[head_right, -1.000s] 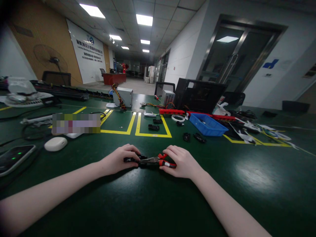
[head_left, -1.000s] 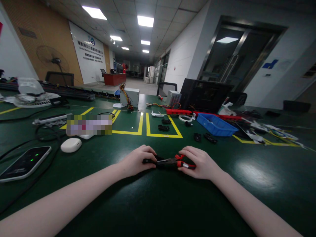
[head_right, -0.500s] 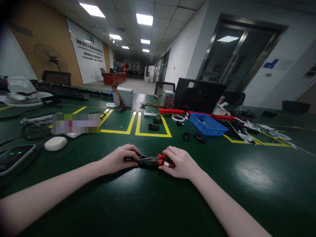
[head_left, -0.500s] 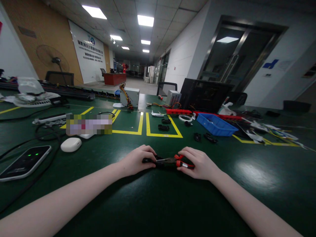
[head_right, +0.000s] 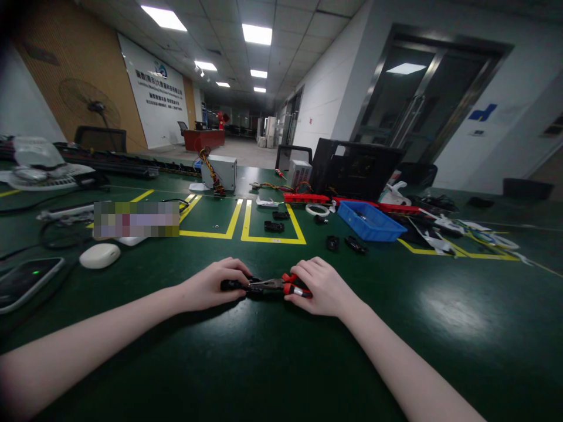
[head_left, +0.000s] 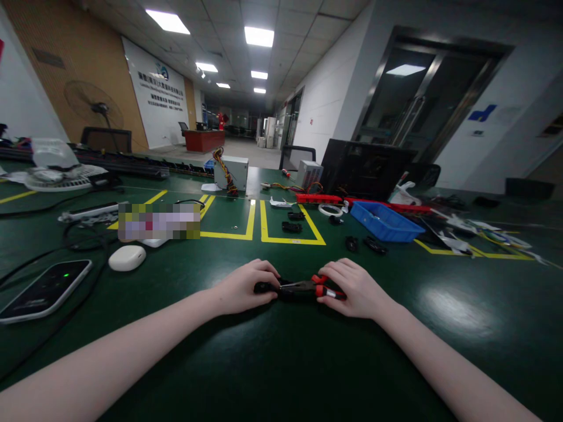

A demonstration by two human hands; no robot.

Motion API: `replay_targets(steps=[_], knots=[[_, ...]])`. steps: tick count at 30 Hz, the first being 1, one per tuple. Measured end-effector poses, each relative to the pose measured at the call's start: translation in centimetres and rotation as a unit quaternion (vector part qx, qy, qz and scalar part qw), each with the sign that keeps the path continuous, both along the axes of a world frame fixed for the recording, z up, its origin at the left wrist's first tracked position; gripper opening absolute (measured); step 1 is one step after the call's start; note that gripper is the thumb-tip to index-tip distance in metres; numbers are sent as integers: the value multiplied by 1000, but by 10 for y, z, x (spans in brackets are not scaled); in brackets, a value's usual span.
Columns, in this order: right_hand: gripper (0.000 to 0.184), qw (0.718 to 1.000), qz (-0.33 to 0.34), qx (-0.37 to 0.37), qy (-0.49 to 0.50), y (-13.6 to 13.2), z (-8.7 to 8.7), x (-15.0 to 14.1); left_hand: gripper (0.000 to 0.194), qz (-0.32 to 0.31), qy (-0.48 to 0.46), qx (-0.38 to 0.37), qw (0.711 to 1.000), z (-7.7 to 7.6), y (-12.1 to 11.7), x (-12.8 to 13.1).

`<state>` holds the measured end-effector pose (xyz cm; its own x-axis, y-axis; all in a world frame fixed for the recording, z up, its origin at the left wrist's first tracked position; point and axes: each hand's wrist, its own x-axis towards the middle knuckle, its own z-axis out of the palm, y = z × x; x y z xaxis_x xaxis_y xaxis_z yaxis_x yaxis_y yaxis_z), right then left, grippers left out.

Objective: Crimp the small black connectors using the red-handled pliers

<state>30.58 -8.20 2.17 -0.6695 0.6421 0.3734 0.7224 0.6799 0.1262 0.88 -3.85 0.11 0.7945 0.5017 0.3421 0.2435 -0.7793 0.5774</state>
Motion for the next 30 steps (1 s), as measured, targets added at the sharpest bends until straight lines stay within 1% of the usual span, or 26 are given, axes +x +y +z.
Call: replay_targets(steps=[3, 9, 22, 30], knots=[[36, 1000, 7, 15, 4, 0, 1, -2, 14, -5, -1, 0, 1000, -1, 1, 0], [35, 999, -8, 33, 0, -4, 3, -7, 14, 3, 1, -5, 1000, -2, 2, 0], [37, 999, -11, 44, -24, -2, 6, 0, 16, 0, 7, -9, 1000, -3, 2, 1], [36, 999, -17, 43, -10, -5, 4, -6, 12, 5, 3, -15, 1000, -5, 4, 2]])
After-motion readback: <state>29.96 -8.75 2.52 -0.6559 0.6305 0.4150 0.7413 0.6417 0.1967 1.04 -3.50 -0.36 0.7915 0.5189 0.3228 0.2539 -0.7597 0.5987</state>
